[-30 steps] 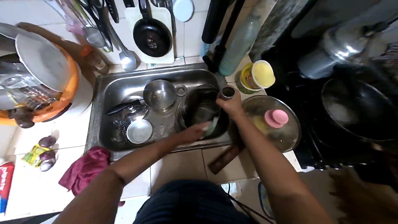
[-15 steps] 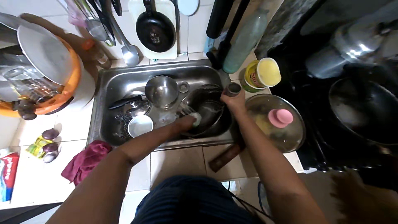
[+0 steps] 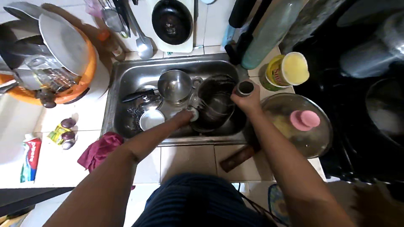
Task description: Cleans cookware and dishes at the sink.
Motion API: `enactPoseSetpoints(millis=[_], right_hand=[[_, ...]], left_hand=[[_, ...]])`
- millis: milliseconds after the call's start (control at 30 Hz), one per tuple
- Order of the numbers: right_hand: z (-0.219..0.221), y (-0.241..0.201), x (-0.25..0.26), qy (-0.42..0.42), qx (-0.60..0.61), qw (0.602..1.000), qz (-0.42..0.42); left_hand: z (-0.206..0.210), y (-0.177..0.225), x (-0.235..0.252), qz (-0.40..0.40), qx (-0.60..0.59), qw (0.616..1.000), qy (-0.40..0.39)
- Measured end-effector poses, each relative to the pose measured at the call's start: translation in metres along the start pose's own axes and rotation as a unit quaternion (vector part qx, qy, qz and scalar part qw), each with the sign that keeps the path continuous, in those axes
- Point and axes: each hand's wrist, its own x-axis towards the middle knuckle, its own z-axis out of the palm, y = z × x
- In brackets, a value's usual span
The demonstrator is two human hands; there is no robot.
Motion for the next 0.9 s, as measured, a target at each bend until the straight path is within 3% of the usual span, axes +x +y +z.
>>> enactPoseSetpoints(millis=[133, 267, 367, 500, 600, 667, 767, 833, 900], right_hand=[[0.012, -0.008, -0.006, 0.000, 0.012, 0.996, -0.092], [0.013, -0.002, -0.007, 0.014, 0.027, 0.993, -0.114], [0.010, -0.004, -0.008, 0.000, 0.031, 0.995, -0.096], [0.007, -0.001, -0.009, -0.002, 0.030, 0.995, -0.093], [0.012, -0.005, -0.016, 0.003, 0.021, 0.996, -0.084], [0.014, -0.007, -0.019, 0.021, 0.027, 0.995, -0.089], [0.014, 0.002, -0.022, 0.041, 0.040, 0.992, -0.113], [0.011, 0.004, -0.022, 0.048, 0.040, 0.994, -0.089], [0.008, 0.010, -0.025, 0.051, 0.040, 0.996, -0.069]], left_hand=[[-0.014, 0.058, -0.020, 0.057, -0.030, 0.996, -0.053], [-0.042, 0.098, -0.047, 0.180, -0.150, 0.972, -0.009], [-0.026, 0.080, -0.036, 0.173, -0.156, 0.972, -0.013], [0.008, 0.027, 0.001, 0.006, -0.016, 1.000, -0.002], [0.007, 0.028, 0.008, -0.040, 0.028, 0.999, 0.000], [-0.005, 0.058, -0.008, 0.001, -0.020, 1.000, -0.023], [-0.034, 0.100, -0.043, 0.123, -0.134, 0.983, -0.036], [-0.036, 0.100, -0.046, 0.164, -0.194, 0.967, -0.022], [-0.019, 0.084, -0.039, 0.148, -0.200, 0.968, -0.019]])
